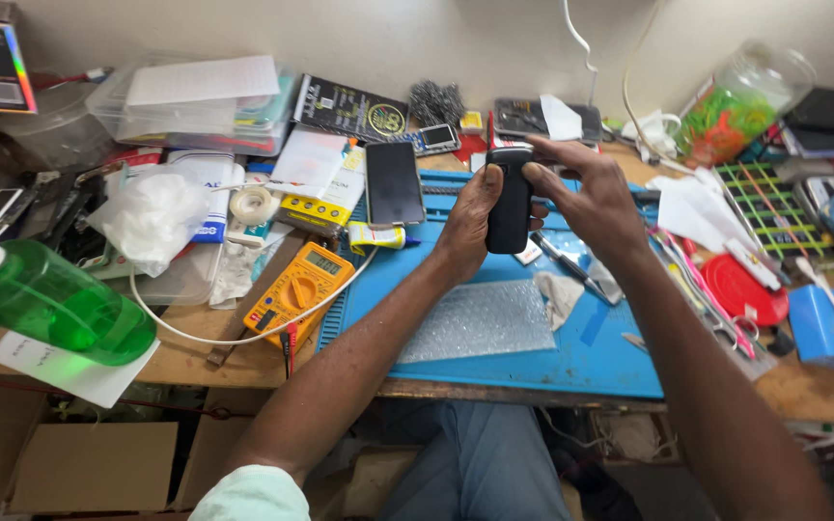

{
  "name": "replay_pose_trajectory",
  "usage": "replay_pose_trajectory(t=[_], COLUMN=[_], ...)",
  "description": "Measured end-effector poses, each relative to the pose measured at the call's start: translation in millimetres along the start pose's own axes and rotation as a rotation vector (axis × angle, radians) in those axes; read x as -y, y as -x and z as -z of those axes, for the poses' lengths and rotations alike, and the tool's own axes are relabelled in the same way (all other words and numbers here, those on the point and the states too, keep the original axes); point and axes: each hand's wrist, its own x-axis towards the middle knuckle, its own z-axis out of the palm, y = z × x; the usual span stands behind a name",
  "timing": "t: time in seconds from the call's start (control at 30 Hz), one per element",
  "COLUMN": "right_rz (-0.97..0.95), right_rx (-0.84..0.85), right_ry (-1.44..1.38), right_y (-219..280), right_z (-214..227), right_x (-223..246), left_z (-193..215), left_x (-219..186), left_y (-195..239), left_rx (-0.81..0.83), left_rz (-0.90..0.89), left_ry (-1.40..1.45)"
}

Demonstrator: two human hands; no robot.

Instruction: The person uses a screwdriver to remove the back cover of a black mobile phone. They then insert a battery and a SIM card into the device. After reassembling the phone, they connect a charging cable and navigate the phone's menu to verify functionality.

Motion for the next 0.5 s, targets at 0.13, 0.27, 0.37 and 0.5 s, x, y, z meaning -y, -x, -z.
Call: replay_pose_trajectory(t=[0.13,0.27,0.37,0.5], right_rz=[-0.372,-0.262,-0.268,-0.288], right_rx=[0.050,-0.057,-0.016,-0.054], right_ry=[-0.415,-0.503,-0.604,-0.671], right_y=[-15.8,-16.4,-7.6,1.1], right_z=[6.6,13.9,10.0,-2.7], right_x=[-17.7,-25.4,-28.3,-34.5], left_z=[2.9,3.5,2.8,7.4], left_x=[-3.8,-4.2,-2.6,5.4], left_y=[-6.9,-8.3,-9.7,-8.9], left_rx=[0.106,0.074,0.024,-0.006], left_rz=[0.048,0.115,0.106,0.128], left_ry=[0.054,-0.184,-0.187,-0.154])
